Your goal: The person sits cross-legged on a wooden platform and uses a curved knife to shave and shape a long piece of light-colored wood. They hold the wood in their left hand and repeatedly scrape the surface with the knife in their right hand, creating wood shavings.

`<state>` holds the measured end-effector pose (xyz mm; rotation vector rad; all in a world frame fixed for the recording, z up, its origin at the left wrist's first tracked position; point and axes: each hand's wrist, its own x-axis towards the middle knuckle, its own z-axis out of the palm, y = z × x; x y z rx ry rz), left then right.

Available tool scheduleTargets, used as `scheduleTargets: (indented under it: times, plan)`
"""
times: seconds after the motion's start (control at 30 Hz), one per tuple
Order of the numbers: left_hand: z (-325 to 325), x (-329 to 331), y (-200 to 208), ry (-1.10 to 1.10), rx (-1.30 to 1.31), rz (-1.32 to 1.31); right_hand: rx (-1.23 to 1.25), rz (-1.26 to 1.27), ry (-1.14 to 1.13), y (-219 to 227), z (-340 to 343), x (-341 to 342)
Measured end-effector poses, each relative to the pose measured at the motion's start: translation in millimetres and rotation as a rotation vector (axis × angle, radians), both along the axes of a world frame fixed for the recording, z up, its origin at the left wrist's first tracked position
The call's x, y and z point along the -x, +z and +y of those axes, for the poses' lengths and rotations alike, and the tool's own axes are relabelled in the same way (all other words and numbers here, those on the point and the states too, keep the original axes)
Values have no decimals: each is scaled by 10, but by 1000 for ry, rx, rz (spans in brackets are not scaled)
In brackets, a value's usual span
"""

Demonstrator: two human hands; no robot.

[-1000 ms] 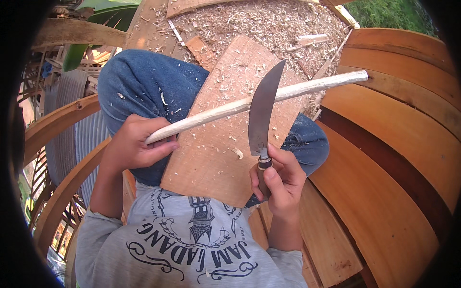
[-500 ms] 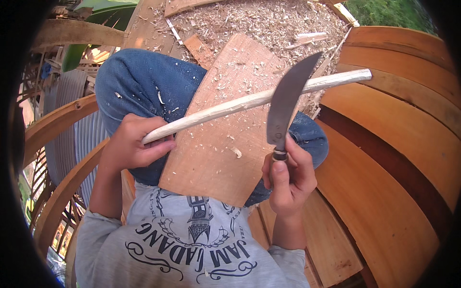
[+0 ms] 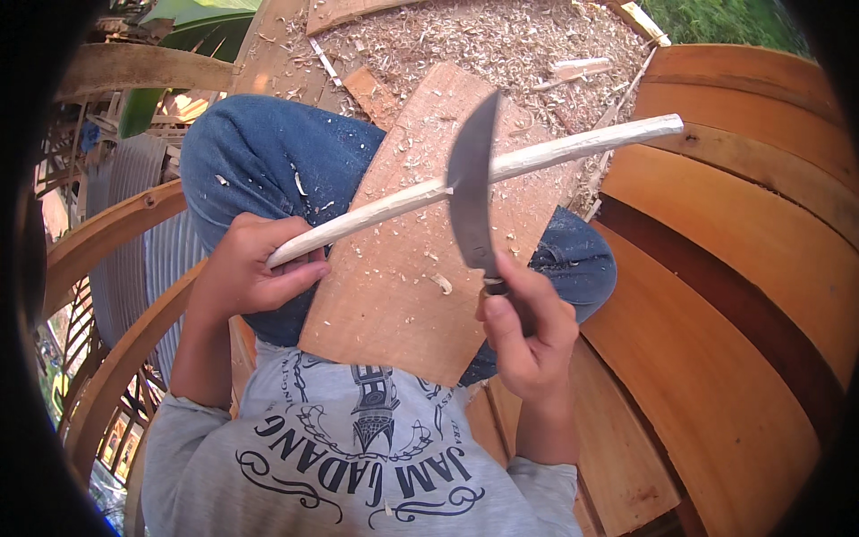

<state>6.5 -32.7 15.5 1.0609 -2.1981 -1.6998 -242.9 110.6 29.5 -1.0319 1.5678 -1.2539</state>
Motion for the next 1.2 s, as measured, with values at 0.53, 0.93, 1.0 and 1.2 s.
scheduleTargets:
  times: [0.53, 0.93, 1.0, 1.2]
  plan:
    - [28, 34, -52, 30, 50, 37, -4, -58, -122, 59, -64, 16]
    - [9, 34, 17, -7, 27, -72, -54, 137, 140, -44, 28, -8]
    - [19, 31, -17, 3, 41, -22, 7, 52, 32, -33, -10, 7]
    - [17, 48, -4, 14, 51, -34, -153, 51, 163, 13, 16, -77]
